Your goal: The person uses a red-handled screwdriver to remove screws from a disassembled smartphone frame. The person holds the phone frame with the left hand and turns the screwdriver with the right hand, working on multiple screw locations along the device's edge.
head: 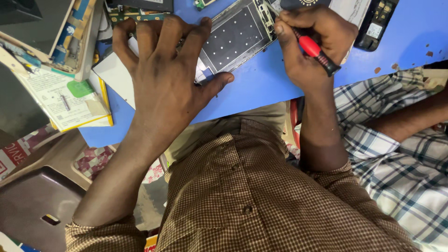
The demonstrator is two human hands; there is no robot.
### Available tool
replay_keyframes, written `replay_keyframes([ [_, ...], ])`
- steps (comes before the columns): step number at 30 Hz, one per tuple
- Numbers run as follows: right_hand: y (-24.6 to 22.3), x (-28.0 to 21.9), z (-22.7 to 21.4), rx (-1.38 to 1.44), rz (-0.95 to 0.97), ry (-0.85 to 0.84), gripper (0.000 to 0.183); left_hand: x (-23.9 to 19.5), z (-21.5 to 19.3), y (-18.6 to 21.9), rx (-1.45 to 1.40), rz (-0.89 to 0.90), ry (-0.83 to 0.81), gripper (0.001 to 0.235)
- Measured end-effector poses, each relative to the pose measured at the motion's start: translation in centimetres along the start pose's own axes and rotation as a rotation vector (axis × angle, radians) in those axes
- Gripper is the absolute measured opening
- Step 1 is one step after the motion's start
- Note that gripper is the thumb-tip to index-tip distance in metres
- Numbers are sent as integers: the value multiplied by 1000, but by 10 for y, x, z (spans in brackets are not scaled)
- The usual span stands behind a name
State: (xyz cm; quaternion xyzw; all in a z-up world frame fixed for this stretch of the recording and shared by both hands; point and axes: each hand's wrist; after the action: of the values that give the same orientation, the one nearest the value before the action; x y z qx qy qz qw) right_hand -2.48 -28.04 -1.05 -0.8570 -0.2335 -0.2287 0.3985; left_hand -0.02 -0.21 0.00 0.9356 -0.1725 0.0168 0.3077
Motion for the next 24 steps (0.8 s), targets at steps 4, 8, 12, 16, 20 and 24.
replay_keyframes([
  [4, 0, 8, 5, -22, -42, 15, 12, 0, 0, -2, 13, 4, -5, 73],
  [8, -3, 6, 3, 0, 13, 50, 10, 0, 1, -3, -20, 9, 3, 72],
  [12, -4, -2, 0, -41, 12, 39, 10, -3, -1, -4, -36, -3, -1, 71],
  [16, -4, -3, -1, -30, -26, 56, 11, -2, -1, -3, -53, -4, 0, 71],
  [20, -5, 2, 5, -45, -35, 56, 11, -2, 0, -3, -22, 1, 5, 71],
  [24, -8, 6, 9, -82, -83, 37, 14, -4, 0, -3, -39, 5, -5, 72],
])
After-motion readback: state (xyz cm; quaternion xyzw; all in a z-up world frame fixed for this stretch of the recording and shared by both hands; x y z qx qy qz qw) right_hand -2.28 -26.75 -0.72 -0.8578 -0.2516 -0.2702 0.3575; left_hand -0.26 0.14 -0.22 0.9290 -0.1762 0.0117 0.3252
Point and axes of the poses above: each hand's wrist, its own x-axis towards the middle knuckle, its own z-axis out of the palm, y = z × x, and after that the axes turned 14 degrees about -z, right-handed
